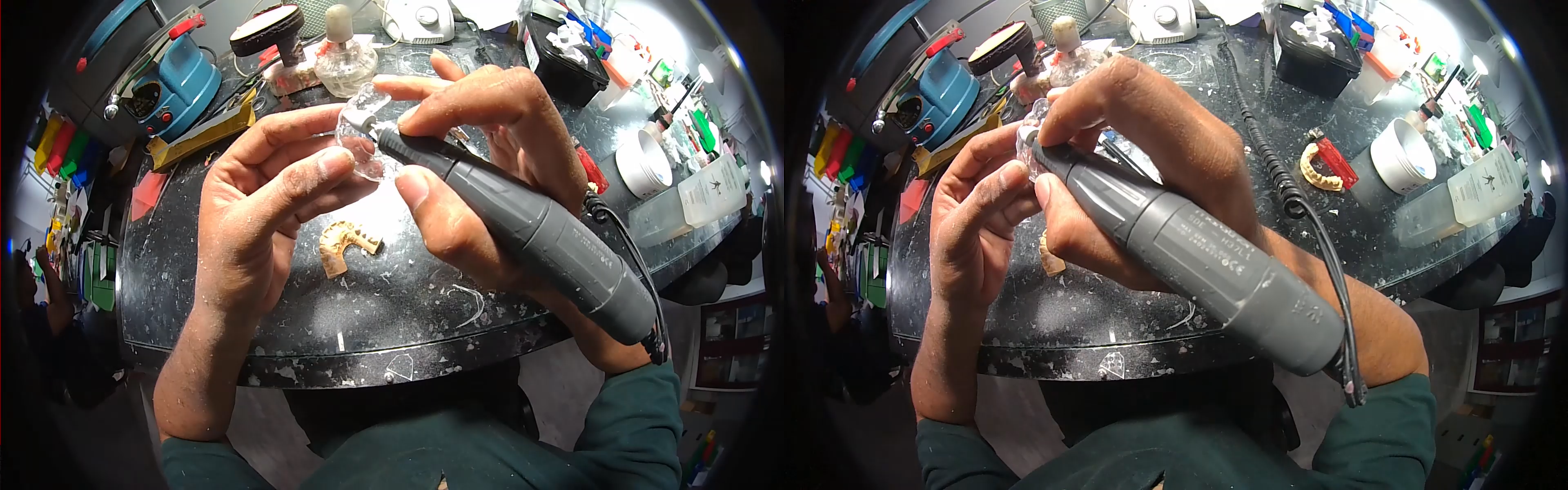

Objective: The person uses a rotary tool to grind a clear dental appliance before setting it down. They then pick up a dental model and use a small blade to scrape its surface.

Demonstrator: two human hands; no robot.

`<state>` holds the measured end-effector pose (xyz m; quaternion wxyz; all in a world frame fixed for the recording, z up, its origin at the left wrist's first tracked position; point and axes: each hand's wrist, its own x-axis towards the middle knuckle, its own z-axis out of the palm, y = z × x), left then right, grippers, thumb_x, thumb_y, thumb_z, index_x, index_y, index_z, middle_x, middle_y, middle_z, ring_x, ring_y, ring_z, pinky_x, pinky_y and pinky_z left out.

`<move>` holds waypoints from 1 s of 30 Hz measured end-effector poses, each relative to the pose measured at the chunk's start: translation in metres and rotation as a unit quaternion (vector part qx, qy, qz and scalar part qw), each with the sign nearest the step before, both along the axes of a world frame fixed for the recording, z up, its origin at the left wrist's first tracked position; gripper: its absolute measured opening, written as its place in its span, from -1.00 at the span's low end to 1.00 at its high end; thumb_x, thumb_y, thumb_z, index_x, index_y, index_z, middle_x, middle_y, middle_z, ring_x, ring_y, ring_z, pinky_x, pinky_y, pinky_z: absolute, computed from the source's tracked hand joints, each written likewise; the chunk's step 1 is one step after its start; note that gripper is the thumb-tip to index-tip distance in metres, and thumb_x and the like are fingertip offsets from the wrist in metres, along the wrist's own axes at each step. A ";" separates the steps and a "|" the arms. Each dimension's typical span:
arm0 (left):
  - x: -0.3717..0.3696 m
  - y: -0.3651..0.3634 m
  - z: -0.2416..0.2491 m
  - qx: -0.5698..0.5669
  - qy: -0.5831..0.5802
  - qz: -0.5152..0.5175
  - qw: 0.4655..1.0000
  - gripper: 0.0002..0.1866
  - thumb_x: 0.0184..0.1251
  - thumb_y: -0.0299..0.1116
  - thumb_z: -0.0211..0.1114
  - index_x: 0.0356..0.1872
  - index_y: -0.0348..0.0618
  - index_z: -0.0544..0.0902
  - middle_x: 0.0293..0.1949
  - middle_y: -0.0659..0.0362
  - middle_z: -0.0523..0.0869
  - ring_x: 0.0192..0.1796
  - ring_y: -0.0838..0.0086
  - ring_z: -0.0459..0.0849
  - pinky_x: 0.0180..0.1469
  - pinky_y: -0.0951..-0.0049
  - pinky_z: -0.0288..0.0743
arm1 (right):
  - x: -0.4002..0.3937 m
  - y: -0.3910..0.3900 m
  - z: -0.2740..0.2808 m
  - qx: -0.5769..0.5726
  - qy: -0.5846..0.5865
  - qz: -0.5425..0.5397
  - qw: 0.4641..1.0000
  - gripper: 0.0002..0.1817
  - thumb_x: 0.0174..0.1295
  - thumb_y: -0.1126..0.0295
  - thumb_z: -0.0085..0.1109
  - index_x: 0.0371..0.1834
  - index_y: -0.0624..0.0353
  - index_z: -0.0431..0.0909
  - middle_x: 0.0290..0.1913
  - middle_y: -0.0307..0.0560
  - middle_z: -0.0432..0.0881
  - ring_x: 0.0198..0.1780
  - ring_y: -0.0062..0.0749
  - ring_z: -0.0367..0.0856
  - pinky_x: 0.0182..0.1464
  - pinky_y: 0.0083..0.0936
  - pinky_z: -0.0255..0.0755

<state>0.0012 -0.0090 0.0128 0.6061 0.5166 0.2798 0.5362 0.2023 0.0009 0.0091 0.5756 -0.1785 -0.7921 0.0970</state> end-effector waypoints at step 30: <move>-0.009 0.007 -0.008 0.139 0.067 0.045 0.987 -0.60 0.42 -0.39 0.21 0.22 -0.33 0.52 0.23 -0.06 0.57 0.21 0.35 0.59 0.31 0.13 0.44 | 0.006 0.000 0.001 -0.281 0.150 0.090 0.944 -0.68 0.29 0.37 0.09 0.00 0.37 0.42 -0.13 0.03 0.57 0.02 -0.28 0.68 0.25 -0.40 0.47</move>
